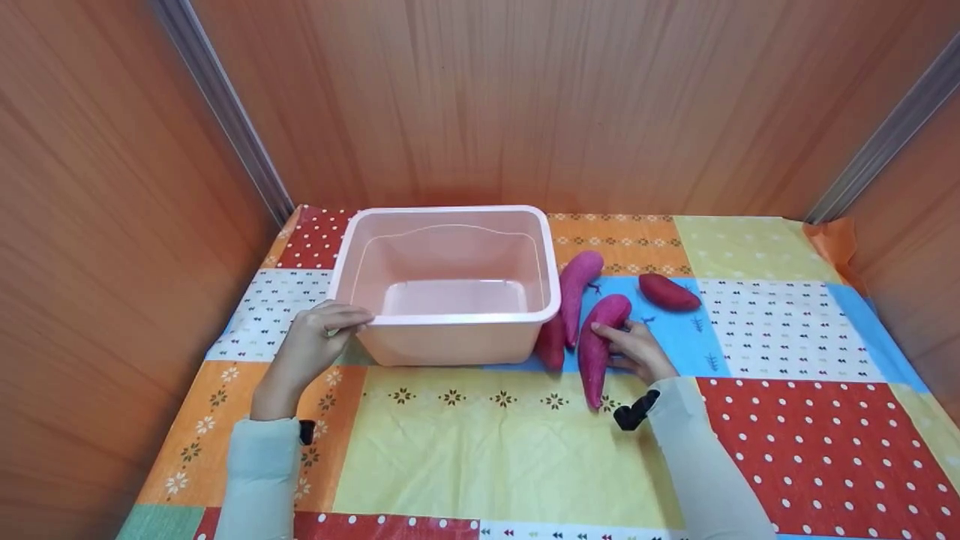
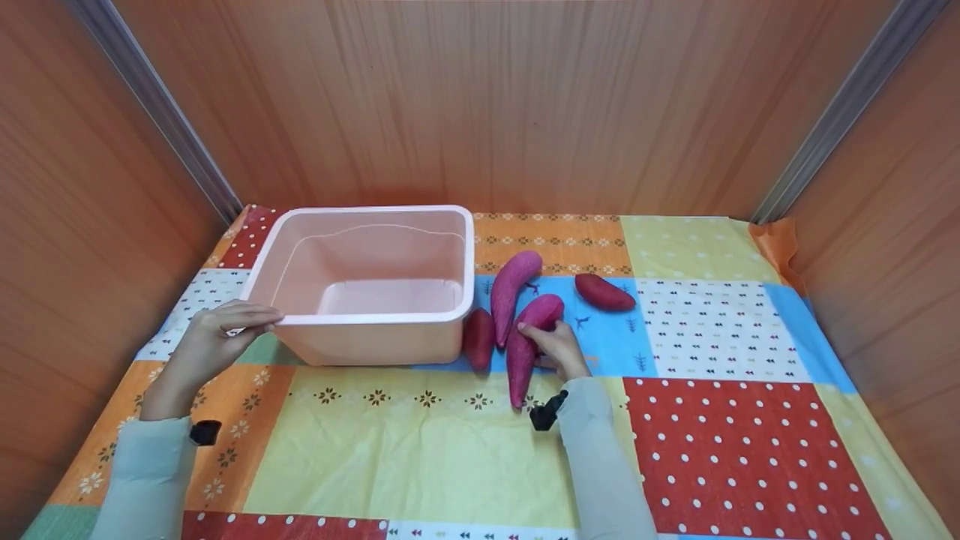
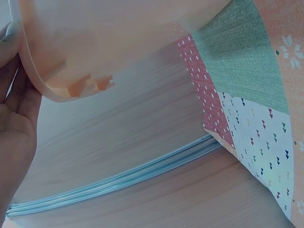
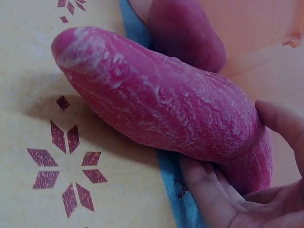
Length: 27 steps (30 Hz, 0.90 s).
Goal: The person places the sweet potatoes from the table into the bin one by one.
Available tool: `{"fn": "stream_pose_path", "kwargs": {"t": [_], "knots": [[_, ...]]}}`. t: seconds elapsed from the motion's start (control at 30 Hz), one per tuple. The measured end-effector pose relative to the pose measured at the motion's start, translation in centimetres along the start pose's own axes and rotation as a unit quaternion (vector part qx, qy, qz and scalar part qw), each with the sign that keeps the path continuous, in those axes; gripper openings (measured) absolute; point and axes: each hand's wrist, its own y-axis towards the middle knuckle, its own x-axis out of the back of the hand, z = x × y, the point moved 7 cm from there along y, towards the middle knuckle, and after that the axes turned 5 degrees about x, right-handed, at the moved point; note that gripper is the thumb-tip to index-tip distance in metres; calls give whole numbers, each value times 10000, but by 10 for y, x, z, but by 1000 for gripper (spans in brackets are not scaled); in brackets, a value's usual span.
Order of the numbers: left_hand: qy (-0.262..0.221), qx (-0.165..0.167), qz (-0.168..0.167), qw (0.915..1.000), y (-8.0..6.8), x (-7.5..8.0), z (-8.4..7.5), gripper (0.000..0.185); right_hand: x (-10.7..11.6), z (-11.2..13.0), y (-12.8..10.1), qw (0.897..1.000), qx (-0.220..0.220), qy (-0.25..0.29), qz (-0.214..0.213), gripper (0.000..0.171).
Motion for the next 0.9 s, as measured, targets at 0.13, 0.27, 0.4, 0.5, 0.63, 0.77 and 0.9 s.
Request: {"fn": "stream_pose_path", "kwargs": {"t": [0.13,0.27,0.4,0.5,0.63,0.77,0.9], "knots": [[2,-62,-52,10000,0,0,-1,24,2,0,-1,10000,18,-45,30,81],[65,-240,-124,9996,0,1,-3,22,6,1,-2,9999,77,-101,71,79],[97,-263,-121,9995,0,1,-4,21,11,3,-4,9998,49,-156,57,83],[87,-188,-70,9998,1,1,-4,22,15,5,-6,9997,17,-244,49,85],[84,-119,-28,9999,0,1,-3,23,19,8,-9,9995,4,-329,39,87],[80,-98,-26,9999,0,1,-3,23,23,11,-9,9995,93,-308,32,90],[68,-87,-11,9999,0,1,-2,23,24,13,-10,9996,208,-179,56,89]]}}
